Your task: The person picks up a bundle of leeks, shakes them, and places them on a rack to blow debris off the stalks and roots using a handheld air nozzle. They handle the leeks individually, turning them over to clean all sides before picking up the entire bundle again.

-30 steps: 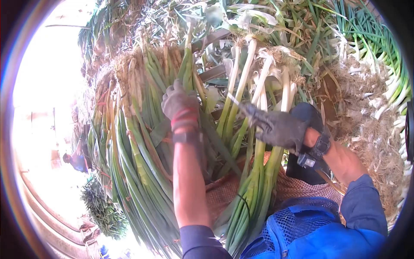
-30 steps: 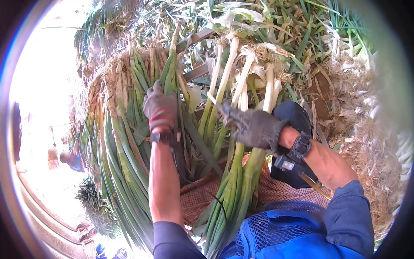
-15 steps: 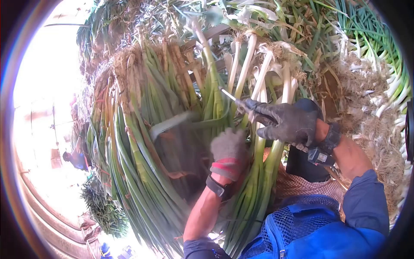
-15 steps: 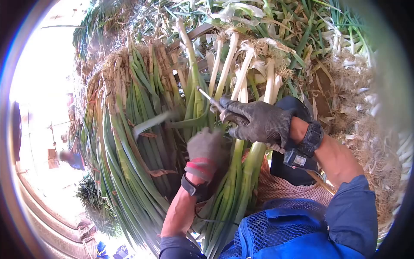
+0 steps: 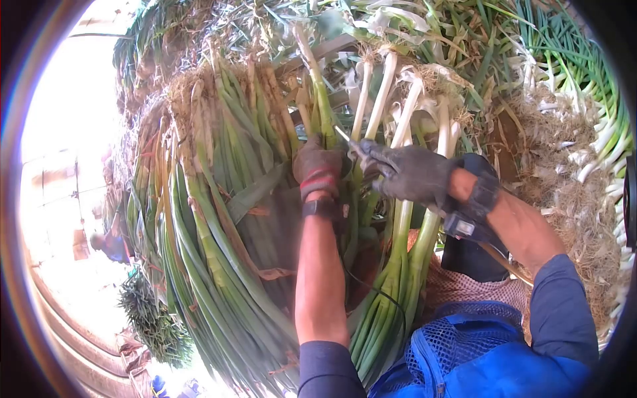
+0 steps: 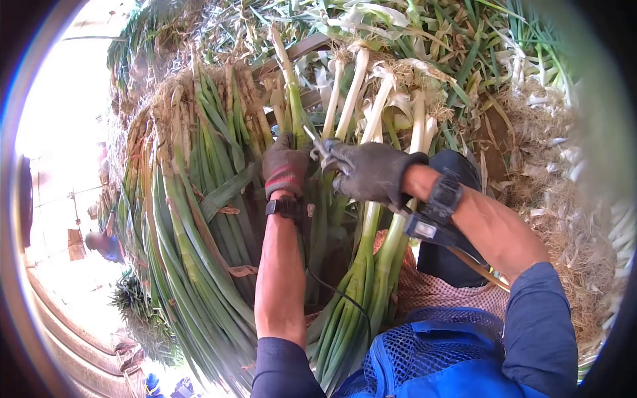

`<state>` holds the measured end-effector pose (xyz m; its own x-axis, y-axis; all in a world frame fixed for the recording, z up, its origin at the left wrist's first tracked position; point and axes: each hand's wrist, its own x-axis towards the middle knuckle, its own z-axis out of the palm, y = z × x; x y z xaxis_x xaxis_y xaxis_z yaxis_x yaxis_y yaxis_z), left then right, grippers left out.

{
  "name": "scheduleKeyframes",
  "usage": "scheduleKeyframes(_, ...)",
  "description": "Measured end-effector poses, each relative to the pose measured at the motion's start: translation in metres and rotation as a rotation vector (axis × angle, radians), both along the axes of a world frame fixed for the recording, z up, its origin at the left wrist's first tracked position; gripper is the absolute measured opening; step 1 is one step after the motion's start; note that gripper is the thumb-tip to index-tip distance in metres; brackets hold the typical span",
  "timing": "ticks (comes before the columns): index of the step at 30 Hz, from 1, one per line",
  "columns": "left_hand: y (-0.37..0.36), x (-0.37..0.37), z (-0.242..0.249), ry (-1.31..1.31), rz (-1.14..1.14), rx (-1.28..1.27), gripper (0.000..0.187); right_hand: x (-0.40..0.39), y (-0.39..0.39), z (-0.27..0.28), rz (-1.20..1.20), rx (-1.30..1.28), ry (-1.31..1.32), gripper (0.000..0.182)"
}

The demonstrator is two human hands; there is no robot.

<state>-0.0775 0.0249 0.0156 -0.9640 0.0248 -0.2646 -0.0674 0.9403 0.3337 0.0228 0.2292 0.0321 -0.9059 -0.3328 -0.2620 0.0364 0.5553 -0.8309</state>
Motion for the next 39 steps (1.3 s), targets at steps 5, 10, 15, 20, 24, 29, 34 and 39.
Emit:
scheduleKeyframes(5,-0.002,-0.012,0.002,-0.036,-0.017,-0.021,0.051,-0.014,-0.004,0.002,-0.025,-0.037,-0.081,0.078)
scheduleKeyframes(10,-0.007,-0.019,-0.007,-0.090,-0.026,0.066,0.056,-0.027,-0.008,-0.020,-0.055,0.035,-0.020,0.082)
scheduleKeyframes(15,-0.020,-0.020,-0.006,-0.131,0.001,0.151,0.051,-0.015,-0.007,0.033,0.052,0.056,-0.093,0.070)
scheduleKeyframes(20,-0.023,-0.024,-0.022,-0.161,-0.003,0.280,0.048,-0.016,-0.013,0.020,-0.006,-0.064,-0.032,0.074)
scheduleKeyframes(24,-0.032,-0.024,-0.029,-0.158,0.030,0.376,0.046,-0.013,-0.020,0.027,0.026,-0.028,-0.019,0.075)
scheduleKeyframes(29,-0.036,-0.030,-0.046,-0.196,0.032,0.410,0.047,-0.024,-0.021,0.033,0.012,0.041,-0.076,0.077)
scheduleKeyframes(34,-0.033,-0.030,-0.043,-0.241,0.047,0.417,0.048,-0.023,-0.023,0.037,-0.014,0.143,-0.157,0.079)
scheduleKeyframes(39,-0.041,-0.030,-0.045,-0.248,0.058,0.506,0.046,-0.003,-0.025,0.028,0.018,0.033,-0.080,0.076)
